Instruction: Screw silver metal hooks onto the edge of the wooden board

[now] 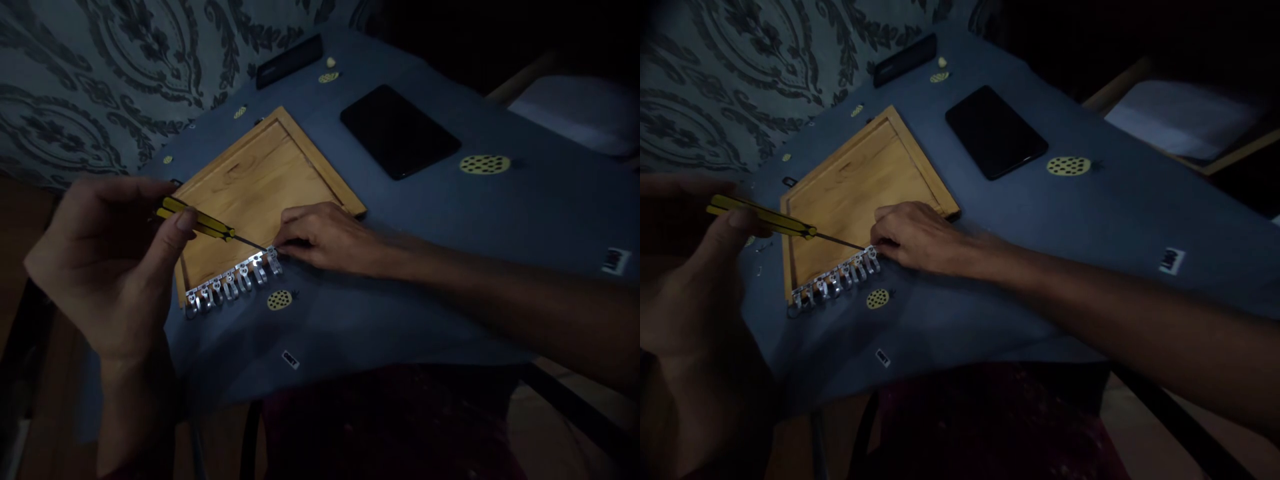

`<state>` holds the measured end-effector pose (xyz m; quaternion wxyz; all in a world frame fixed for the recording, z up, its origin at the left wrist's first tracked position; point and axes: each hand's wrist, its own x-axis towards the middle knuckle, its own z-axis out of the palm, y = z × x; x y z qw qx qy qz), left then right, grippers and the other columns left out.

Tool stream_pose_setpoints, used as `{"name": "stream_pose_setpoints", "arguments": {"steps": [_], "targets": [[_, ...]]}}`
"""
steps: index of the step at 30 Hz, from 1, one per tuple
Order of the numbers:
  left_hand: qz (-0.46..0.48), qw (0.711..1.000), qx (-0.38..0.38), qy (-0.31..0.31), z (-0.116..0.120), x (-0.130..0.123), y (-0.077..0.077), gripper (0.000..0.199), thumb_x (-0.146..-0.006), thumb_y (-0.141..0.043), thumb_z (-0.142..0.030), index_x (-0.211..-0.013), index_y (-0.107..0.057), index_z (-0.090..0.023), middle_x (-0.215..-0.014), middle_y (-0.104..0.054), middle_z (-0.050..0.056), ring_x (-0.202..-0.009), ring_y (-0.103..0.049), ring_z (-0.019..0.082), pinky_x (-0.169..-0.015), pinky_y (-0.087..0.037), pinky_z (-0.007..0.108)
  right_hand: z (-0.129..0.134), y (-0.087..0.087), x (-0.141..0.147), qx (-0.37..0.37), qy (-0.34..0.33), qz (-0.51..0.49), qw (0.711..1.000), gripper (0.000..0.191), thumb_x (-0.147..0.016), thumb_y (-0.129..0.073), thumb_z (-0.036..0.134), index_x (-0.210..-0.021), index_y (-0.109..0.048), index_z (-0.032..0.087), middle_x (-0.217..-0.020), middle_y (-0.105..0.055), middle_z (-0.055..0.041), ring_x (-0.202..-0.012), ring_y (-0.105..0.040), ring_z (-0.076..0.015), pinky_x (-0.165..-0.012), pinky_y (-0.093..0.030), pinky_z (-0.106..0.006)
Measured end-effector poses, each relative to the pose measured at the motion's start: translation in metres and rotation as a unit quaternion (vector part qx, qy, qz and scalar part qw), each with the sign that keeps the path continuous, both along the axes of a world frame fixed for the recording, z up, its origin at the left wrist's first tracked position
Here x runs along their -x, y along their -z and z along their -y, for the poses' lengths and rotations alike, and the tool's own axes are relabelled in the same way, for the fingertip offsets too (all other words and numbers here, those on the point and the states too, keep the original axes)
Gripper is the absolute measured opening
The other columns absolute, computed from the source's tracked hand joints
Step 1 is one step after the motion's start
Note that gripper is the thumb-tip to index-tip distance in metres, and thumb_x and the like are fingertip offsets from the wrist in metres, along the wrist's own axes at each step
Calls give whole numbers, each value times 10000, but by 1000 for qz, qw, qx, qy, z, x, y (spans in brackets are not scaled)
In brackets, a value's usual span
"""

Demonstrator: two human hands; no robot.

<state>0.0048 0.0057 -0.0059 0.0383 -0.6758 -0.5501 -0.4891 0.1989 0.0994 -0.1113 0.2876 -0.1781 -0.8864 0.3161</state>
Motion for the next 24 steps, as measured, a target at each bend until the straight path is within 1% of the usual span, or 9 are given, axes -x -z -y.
{"name": "stream_pose_setpoints", "arguments": {"steps": [3,5,9,16,21,24], "targets": [[13,1000,-16,5,-1,-1,1,255,-810,-865,-249,-1012,-810,-396,-923,-761,9,-778,-710,216,-665,-629,442,0,0,0,1,2,4,1000,135,-943,-680,98,-943,-810,136,-902,-750,-46,-778,-660,-140,-688,-461,-278],[14,1000,-5,7,-1,-1,2,268,-813,-865,-241,-1020,-809,-402,-936,-767,5,-782,-716,212,-663,-641,439,0,0,1,0,2,6,1000,141,-939,-680,94,-937,-812,145,-901,-753,-42,-775,-661,-138,-686,-461,-276],[21,1000,14,7,1,-1,2,265,-809,-866,-206,-1006,-808,-373,-943,-769,2,-782,-727,207,-693,-673,443,0,0,1,-2,3,4,1000,150,-950,-673,110,-962,-816,153,-914,-757,-46,-781,-666,-142,-686,-471,-279],[17,1000,26,0,2,-3,-1,281,-778,-883,-193,-983,-804,-370,-923,-764,1,-737,-712,203,-670,-684,449,1,-1,1,-1,6,7,1000,142,-950,-685,108,-970,-819,149,-902,-751,-42,-773,-662,-139,-686,-471,-280],[24,999,23,3,1,-3,0,306,-722,-881,-119,-960,-798,-292,-903,-760,-6,-725,-714,196,-635,-654,412,1,-1,1,3,4,6,1000,152,-948,-674,102,-966,-818,147,-905,-751,-42,-777,-659,-141,-691,-470,-285],[14,1000,22,4,1,-2,0,318,-710,-876,-94,-956,-796,-279,-903,-758,-9,-725,-713,185,-631,-648,388,1,-1,1,2,4,9,1000,162,-944,-669,89,-963,-818,150,-909,-751,-42,-778,-657,-142,-697,-472,-286]]}}
